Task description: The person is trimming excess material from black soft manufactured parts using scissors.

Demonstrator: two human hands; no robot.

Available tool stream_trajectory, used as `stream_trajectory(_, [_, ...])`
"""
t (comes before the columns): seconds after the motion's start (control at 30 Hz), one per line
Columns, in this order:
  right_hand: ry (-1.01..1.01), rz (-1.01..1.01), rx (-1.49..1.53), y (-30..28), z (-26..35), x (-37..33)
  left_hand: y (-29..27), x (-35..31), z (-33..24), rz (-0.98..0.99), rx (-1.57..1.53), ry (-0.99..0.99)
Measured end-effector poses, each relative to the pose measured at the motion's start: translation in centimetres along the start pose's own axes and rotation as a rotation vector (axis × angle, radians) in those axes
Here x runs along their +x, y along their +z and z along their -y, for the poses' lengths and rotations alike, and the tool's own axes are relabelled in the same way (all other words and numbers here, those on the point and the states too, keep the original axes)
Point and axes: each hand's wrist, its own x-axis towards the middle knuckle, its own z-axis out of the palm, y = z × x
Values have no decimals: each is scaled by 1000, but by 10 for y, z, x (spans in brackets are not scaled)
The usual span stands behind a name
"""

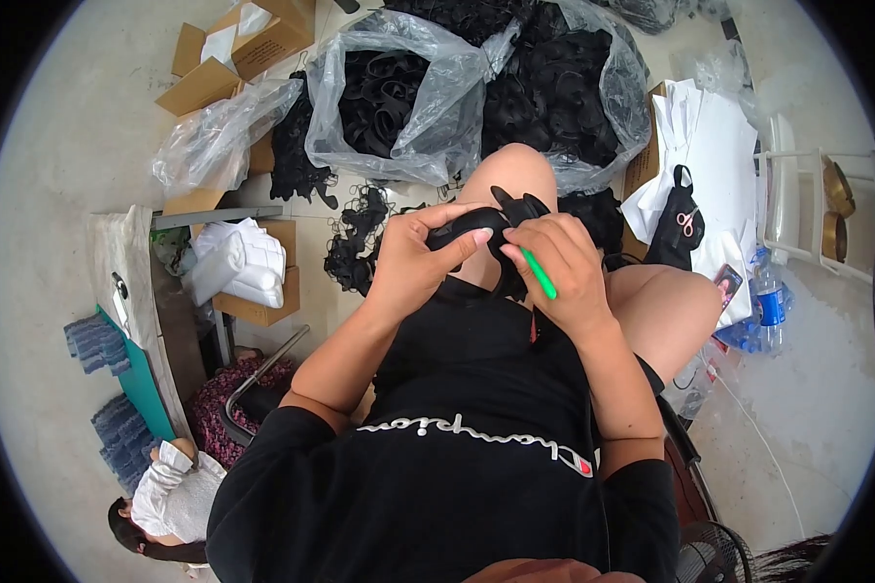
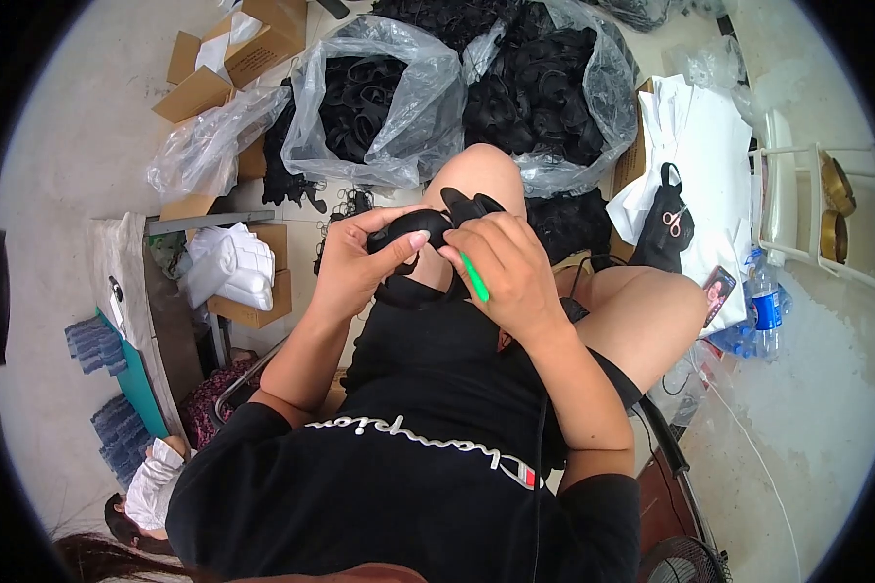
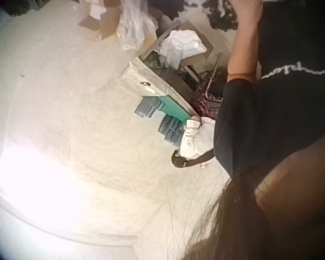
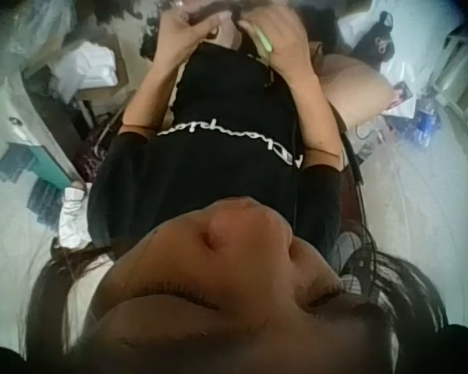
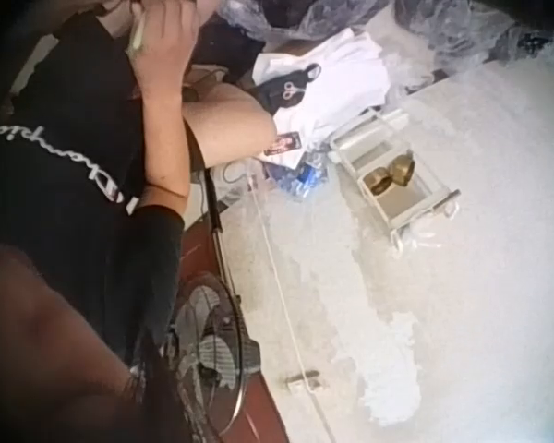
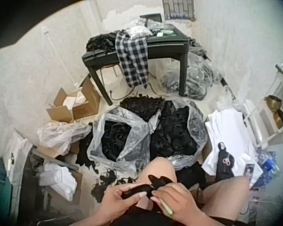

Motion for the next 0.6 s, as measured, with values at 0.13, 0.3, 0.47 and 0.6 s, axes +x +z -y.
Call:
stream_trajectory(0.13, [499, -115, 485, 4, -11, -6, -18, 2, -12, 329, -438, -420])
stream_trajectory(0.3, [766, -68, 969, 9, -27, -11, -28, 1, -2, 808, -740, -507])
stream_trajectory(0.47, [737, -205, 1131, -15, -19, -9, -6, -3, -11, 489, -274, -206])
stream_trajectory(0.6, [535, -35, 655, -8, 19, -3, 1, 2, -1, 289, -311, -249])
